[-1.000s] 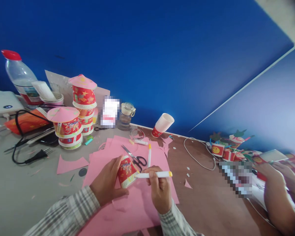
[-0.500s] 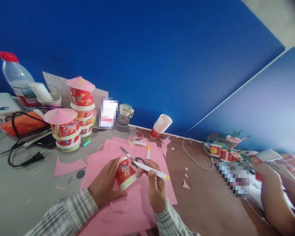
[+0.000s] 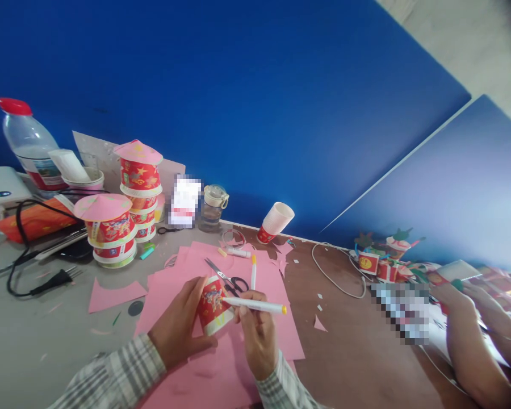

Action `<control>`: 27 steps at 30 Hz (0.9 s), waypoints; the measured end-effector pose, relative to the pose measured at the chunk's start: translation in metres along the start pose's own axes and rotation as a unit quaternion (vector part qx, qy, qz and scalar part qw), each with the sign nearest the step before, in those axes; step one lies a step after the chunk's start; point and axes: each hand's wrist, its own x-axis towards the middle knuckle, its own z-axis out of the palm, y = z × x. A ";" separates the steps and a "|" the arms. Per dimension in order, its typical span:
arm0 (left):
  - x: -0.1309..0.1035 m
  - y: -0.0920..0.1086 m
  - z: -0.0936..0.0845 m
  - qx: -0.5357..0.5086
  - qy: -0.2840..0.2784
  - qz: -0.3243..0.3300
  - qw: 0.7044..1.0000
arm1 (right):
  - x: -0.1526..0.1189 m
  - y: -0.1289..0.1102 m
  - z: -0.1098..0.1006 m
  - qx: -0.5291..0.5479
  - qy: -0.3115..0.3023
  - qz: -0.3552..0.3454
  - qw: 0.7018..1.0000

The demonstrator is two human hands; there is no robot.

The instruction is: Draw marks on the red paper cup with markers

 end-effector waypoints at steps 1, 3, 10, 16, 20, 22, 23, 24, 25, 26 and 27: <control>0.000 0.000 0.000 0.002 0.003 0.001 1.000 | -0.001 0.001 -0.001 -0.014 -0.001 -0.004 1.000; 0.000 0.000 0.000 0.005 0.004 0.002 1.000 | -0.004 0.004 -0.003 -0.045 0.000 -0.013 0.999; 0.000 0.001 0.000 0.025 0.002 0.018 1.000 | -0.008 0.014 -0.007 -0.118 0.001 -0.040 0.992; -0.001 0.001 0.000 0.038 -0.002 0.027 0.999 | -0.008 0.010 -0.006 -0.115 -0.003 -0.051 0.992; 0.000 0.003 -0.001 0.039 -0.002 0.034 0.999 | -0.008 0.012 -0.006 -0.116 -0.006 -0.058 0.992; 0.000 0.004 -0.001 0.042 -0.005 0.037 0.998 | -0.008 0.013 -0.006 -0.124 -0.003 -0.062 0.990; 0.000 0.004 -0.001 0.044 -0.005 0.038 0.998 | -0.008 0.013 -0.006 -0.128 -0.002 -0.065 0.990; -0.001 0.004 -0.001 0.046 -0.004 0.038 0.998 | -0.008 0.013 -0.006 -0.131 -0.004 -0.066 0.989; -0.001 0.004 -0.001 0.048 -0.001 0.038 0.998 | -0.008 0.012 -0.006 -0.133 -0.006 -0.066 0.989; -0.001 0.004 0.000 0.050 0.000 0.039 0.998 | -0.008 0.012 -0.006 -0.134 -0.010 -0.064 0.989; -0.001 0.004 0.000 0.051 0.001 0.040 0.998 | -0.009 0.011 -0.007 -0.134 -0.016 -0.061 0.989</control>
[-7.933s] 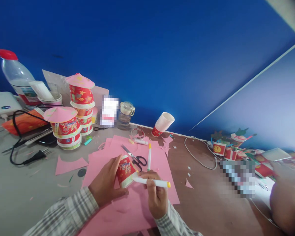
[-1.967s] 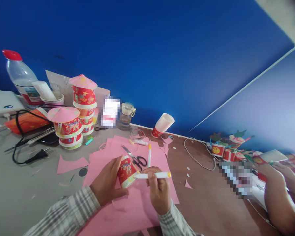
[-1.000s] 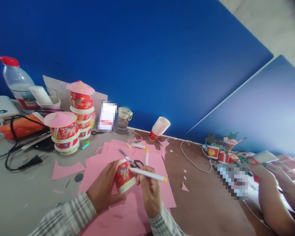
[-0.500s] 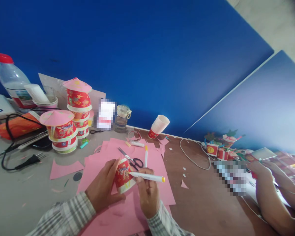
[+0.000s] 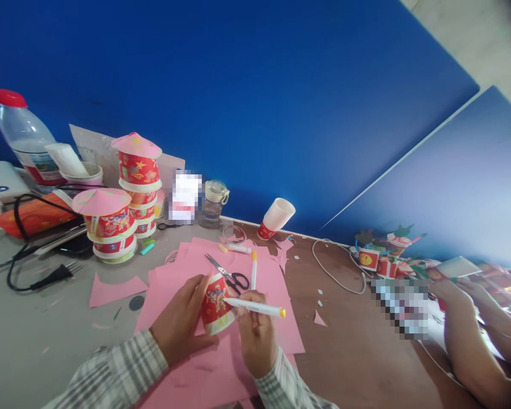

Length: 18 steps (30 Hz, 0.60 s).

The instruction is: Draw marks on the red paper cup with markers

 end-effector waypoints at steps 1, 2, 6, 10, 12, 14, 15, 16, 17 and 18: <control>0.000 0.000 0.000 0.001 0.000 0.001 1.000 | 0.000 -0.001 -0.001 0.000 -0.005 0.003 1.000; 0.000 0.000 0.000 0.002 -0.001 0.003 1.000 | -0.001 -0.001 -0.001 -0.002 -0.007 0.006 1.000; -0.001 0.001 0.000 0.006 -0.002 0.003 1.000 | -0.001 -0.002 -0.002 -0.014 0.000 -0.003 1.000; -0.001 0.000 0.000 0.009 -0.005 0.001 1.000 | -0.001 -0.001 -0.003 -0.025 -0.011 -0.004 1.000; -0.002 0.000 0.000 0.013 -0.007 0.003 1.000 | -0.001 0.000 -0.003 -0.030 -0.013 -0.002 0.999; -0.002 -0.001 0.001 0.018 -0.009 0.006 1.000 | -0.001 0.000 -0.003 -0.032 -0.008 -0.004 0.999; -0.002 -0.001 0.001 0.020 -0.009 0.007 1.000 | -0.001 0.000 -0.003 -0.033 -0.005 -0.006 0.999; -0.002 -0.001 0.001 0.022 -0.009 0.008 1.000 | 0.000 -0.001 -0.002 -0.034 -0.003 -0.008 0.999; -0.002 -0.001 0.001 0.023 -0.006 0.008 1.000 | 0.000 -0.001 -0.002 -0.035 -0.001 -0.010 0.999; -0.001 0.000 0.001 0.025 -0.003 0.010 1.000 | 0.001 -0.002 -0.002 -0.035 0.000 -0.010 0.999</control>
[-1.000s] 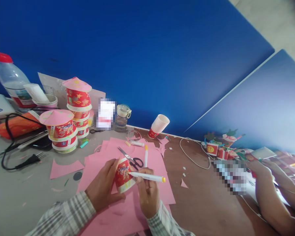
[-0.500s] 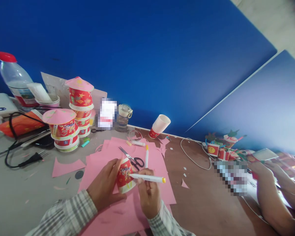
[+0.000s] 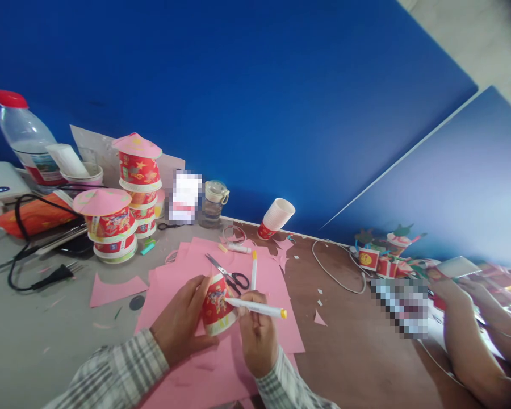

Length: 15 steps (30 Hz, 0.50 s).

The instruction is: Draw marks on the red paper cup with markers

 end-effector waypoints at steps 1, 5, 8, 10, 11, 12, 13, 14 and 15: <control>0.000 0.000 0.000 0.002 0.003 0.003 1.000 | 0.000 0.000 0.000 0.000 -0.003 0.000 1.000; 0.000 -0.001 0.000 0.009 0.008 0.006 1.000 | 0.000 -0.001 0.000 0.002 -0.012 0.002 1.000; -0.001 -0.001 0.001 0.005 0.002 0.000 1.000 | -0.001 0.000 0.000 0.006 -0.006 0.001 1.000; -0.001 -0.002 0.001 0.003 -0.001 0.000 1.000 | -0.001 0.000 0.001 0.008 -0.009 0.001 1.000; -0.001 -0.002 0.001 0.003 -0.001 0.001 1.000 | -0.001 0.000 0.001 0.008 -0.010 0.002 1.000; -0.001 -0.002 0.001 0.003 0.000 0.002 1.000 | -0.002 0.000 0.000 0.008 -0.010 0.003 1.000; -0.001 -0.002 0.001 0.002 0.000 0.002 1.000 | -0.002 0.001 0.000 0.008 -0.011 0.005 1.000; -0.001 -0.001 0.001 0.000 0.001 0.002 1.000 | -0.002 0.001 0.000 0.009 -0.013 0.007 1.000; -0.001 -0.001 0.001 -0.002 0.001 0.000 1.000 | -0.002 0.001 -0.001 0.011 -0.014 0.008 1.000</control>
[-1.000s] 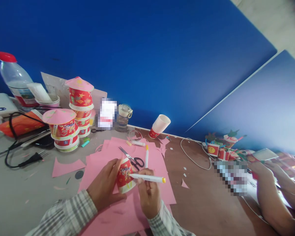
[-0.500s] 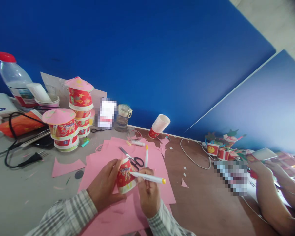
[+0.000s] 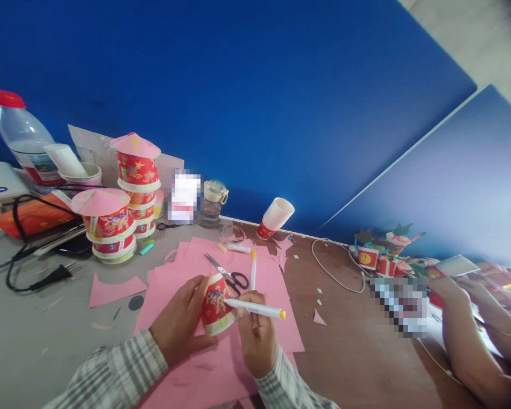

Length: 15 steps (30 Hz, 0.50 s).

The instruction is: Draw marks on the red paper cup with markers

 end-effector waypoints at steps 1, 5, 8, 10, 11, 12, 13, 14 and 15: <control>0.000 0.000 0.000 -0.001 -0.001 -0.002 1.000 | 0.000 0.000 0.000 0.003 -0.002 0.001 1.000; 0.000 0.000 0.000 0.001 -0.001 -0.005 1.000 | -0.002 0.001 -0.002 -0.001 0.002 -0.004 1.000; 0.000 0.000 0.000 0.006 0.004 0.002 1.000 | -0.002 0.001 -0.002 -0.004 -0.002 -0.009 1.000; 0.000 -0.001 0.000 0.009 0.004 0.007 1.000 | -0.001 0.000 -0.002 -0.003 -0.002 -0.014 1.000; 0.000 -0.001 0.001 0.009 0.003 0.007 1.000 | -0.001 0.000 -0.003 -0.005 0.001 -0.015 1.000; 0.000 -0.001 0.001 0.009 0.002 0.006 1.000 | -0.001 -0.001 -0.003 -0.009 0.005 -0.016 1.000; 0.000 -0.001 0.001 0.009 0.001 0.003 1.000 | 0.000 -0.001 -0.003 -0.014 0.008 -0.017 1.000; 0.000 -0.001 0.001 0.008 0.000 0.001 1.000 | 0.000 -0.001 -0.003 -0.016 0.009 -0.017 1.000; 0.000 -0.001 0.001 0.007 -0.001 -0.001 1.000 | 0.000 -0.001 -0.003 -0.016 0.008 -0.017 1.000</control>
